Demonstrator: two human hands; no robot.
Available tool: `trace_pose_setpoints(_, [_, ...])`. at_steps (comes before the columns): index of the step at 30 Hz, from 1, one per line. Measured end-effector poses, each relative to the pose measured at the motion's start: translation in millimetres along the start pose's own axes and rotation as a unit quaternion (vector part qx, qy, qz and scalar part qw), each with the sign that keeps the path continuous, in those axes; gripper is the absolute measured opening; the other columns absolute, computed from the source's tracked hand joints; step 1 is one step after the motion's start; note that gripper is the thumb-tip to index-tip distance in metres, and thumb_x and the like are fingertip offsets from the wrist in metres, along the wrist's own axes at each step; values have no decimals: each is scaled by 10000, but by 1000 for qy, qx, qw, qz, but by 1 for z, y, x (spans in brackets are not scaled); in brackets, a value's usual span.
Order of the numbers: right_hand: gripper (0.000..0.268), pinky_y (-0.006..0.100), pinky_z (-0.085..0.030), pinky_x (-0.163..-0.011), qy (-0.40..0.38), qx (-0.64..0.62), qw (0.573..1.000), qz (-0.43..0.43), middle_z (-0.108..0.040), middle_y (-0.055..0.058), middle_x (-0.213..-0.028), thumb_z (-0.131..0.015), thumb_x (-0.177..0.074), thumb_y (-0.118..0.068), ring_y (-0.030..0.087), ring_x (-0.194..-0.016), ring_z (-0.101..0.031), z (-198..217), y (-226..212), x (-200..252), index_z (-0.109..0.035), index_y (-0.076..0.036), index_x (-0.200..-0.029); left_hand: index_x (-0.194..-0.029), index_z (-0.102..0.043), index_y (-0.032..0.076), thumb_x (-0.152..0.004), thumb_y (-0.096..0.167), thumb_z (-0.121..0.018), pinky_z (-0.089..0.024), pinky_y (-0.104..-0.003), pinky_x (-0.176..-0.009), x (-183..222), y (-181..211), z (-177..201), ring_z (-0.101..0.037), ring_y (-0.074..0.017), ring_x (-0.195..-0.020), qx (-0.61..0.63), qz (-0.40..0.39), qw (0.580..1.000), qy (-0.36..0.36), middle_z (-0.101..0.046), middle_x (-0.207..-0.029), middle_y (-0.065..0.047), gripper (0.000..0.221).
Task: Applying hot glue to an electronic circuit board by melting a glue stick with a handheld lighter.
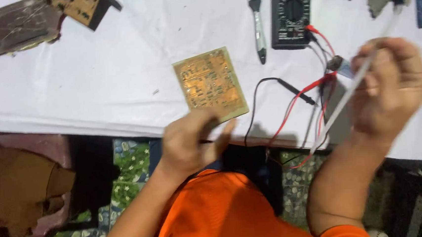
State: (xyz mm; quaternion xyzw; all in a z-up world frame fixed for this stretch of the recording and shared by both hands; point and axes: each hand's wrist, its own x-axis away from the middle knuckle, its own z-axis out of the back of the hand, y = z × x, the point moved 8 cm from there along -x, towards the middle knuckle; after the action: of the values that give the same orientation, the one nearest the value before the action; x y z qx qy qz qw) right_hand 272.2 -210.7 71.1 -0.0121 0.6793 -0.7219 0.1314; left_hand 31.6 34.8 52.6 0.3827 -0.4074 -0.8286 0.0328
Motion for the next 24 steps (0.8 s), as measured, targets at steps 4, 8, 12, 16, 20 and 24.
trace_pose_setpoints(4, [145, 226, -579, -972, 1, 153, 988, 22, -662, 105, -1249, -602, -1195, -179, 155, -1068, -655, 94, 14, -46, -578, -127, -1328, -1164, -536, 37, -923, 95, -841, -483, -209, -510, 1, -22, 26, -567, -71, -581, -71, 139, 985, 71, -654, -849, -31, 393])
trace_pose_setpoints(8, [93, 502, -437, -1146, -130, 354, 923, 74, -504, 149, -1186, -455, -1348, -125, 331, -1297, -569, 133, 48, -92, -446, -42, -1389, -1296, -452, -24, -1061, 294, -556, -500, -337, -697, -5, -36, 31, -563, -219, -842, -118, 225, 965, 56, -562, -1109, -141, 409])
trace_pose_setpoints(12, [268, 298, -463, -690, -105, 420, 901, 22, -730, 202, -1090, -558, -1137, -35, 192, -895, -649, 108, 43, -101, -385, 9, -1337, -1398, -384, -64, -1136, 293, -358, -500, -432, -883, -16, -32, 20, -524, -364, -1117, -106, 185, 977, 23, -467, -1273, -253, 444])
trace_pose_setpoints(16, [278, 332, -450, -658, -66, 524, 849, 14, -675, 37, -934, -742, -1090, -122, 128, -782, -590, 122, 62, -111, -553, -68, -1287, -1381, -394, -71, -1144, 244, -343, -513, -468, -944, -23, -31, 19, -525, -399, -1166, -116, 168, 978, 31, -464, -1268, -272, 398])
trace_pose_setpoints(20, [318, 355, -477, -672, -35, 510, 860, 12, -650, 9, -900, -802, -1078, -124, 114, -775, -572, 137, 67, -112, -559, -51, -1269, -1333, -461, -76, -1133, 240, -361, -528, -468, -921, -20, -37, 18, -560, -402, -1146, -140, 172, 975, 29, -469, -1264, -261, 387])
trace_pose_setpoints(24, [315, 201, -439, -797, 11, 465, 883, 62, -544, 71, -1160, -844, -1079, -110, 117, -984, -572, 256, 112, -151, -566, -64, -1219, -1291, -505, -95, -1123, 210, -389, -533, -468, -934, -20, -36, 18, -573, -408, -1137, -150, 152, 976, 41, -494, -1240, -263, 367])
